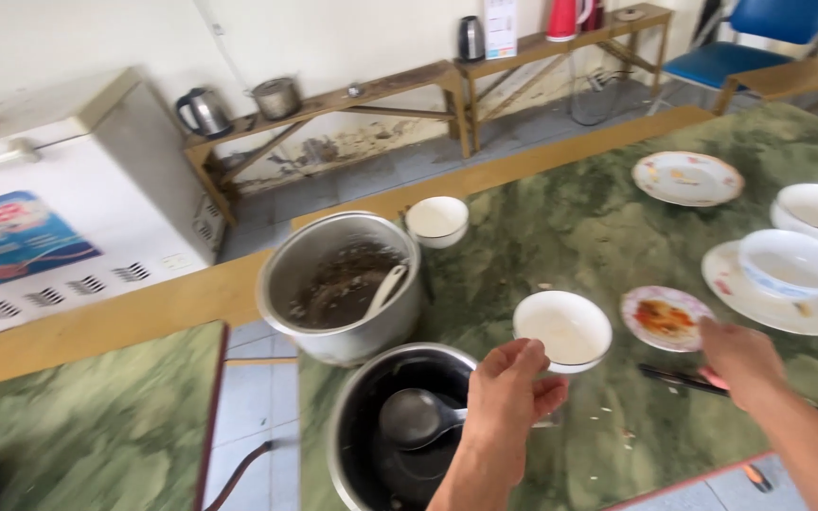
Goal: Clearing dirty dishes from a dining table by stacking bowls, plates, and chopsticks and moving them to a kitchen sink.
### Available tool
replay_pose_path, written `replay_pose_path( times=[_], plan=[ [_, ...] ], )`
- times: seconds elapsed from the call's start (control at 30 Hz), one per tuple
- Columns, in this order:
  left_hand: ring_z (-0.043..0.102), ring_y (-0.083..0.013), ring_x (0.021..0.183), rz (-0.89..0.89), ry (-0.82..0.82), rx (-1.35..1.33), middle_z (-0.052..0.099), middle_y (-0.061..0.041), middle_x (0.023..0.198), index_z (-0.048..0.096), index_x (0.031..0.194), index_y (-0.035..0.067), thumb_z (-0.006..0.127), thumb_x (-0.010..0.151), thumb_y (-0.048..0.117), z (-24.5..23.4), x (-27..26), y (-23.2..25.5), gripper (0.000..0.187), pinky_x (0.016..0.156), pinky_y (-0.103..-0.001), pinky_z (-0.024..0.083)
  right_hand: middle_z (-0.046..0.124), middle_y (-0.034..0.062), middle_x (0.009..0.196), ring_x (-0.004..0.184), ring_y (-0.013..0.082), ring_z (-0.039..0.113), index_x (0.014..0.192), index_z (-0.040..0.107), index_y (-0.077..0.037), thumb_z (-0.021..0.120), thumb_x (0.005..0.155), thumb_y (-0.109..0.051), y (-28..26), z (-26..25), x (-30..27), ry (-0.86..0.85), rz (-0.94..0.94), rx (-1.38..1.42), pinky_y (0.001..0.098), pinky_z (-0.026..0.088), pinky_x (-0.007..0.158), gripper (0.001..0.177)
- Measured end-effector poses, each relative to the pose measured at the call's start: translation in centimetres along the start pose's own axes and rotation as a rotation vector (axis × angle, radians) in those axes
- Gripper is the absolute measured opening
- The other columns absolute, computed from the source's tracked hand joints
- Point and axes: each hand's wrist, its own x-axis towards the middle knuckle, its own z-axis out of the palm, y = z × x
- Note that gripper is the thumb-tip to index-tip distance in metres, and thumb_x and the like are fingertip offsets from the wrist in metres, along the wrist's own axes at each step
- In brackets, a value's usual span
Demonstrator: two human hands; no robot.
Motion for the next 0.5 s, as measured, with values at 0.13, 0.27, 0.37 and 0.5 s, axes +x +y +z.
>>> replay_pose_path(
  times=[0.13, 0.27, 0.37, 0.5],
  plan=[
    [0.069, -0.0337, 0.078, 0.212, 0.043, -0.406, 0.067, -0.022, 0.103, 0.065, 0.116, -0.002, 0.071, 0.091, 0.028, -8.1, 1.4, 2.1, 0.039, 0.077, -0.040, 0.061, 0.067, 0.0376, 0.097, 0.087, 0.0566, 0.068, 0.119, 0.071, 0.004, 0.035, 0.113, -0.052, -0.6, 0.5, -1.3, 0.128, -0.240, -0.568, 0.0595, 0.050, 0.070, 0.067],
    [0.070, -0.0376, 0.086, 0.363, 0.284, -0.633, 0.064, -0.024, 0.101, 0.055, 0.108, -0.001, 0.069, 0.090, 0.043, -20.1, -1.3, 6.8, 0.049, 0.082, -0.042, 0.061, 0.068, 0.0362, 0.119, 0.115, 0.0525, 0.056, 0.147, 0.065, 0.005, 0.047, 0.112, -0.029, -3.1, 4.3, -2.6, 0.327, -0.745, -0.384, 0.0613, 0.043, 0.090, 0.052],
    [0.069, -0.0323, 0.081, 0.387, 0.500, -0.697, 0.053, -0.020, 0.109, 0.040, 0.137, -0.003, 0.071, 0.083, 0.054, -31.7, -3.1, 9.6, 0.085, 0.082, -0.043, 0.063, 0.066, 0.0238, 0.108, 0.114, 0.0448, 0.055, 0.147, 0.063, 0.009, 0.053, 0.111, -0.019, -8.9, 8.4, -10.0, 0.233, -1.058, -0.251, 0.0551, 0.043, 0.095, 0.046],
    [0.070, -0.0428, 0.104, 0.394, 0.728, -0.756, 0.037, -0.034, 0.152, 0.050, 0.154, 0.035, 0.072, 0.079, 0.060, -46.0, -7.5, 12.1, 0.082, 0.092, -0.042, 0.061, 0.054, 0.0245, 0.128, 0.086, 0.0352, 0.063, 0.148, 0.055, 0.007, 0.053, 0.109, -0.017, -16.5, 11.7, -27.7, 0.018, -1.138, -0.107, 0.0492, 0.046, 0.087, 0.046]
  ],
)
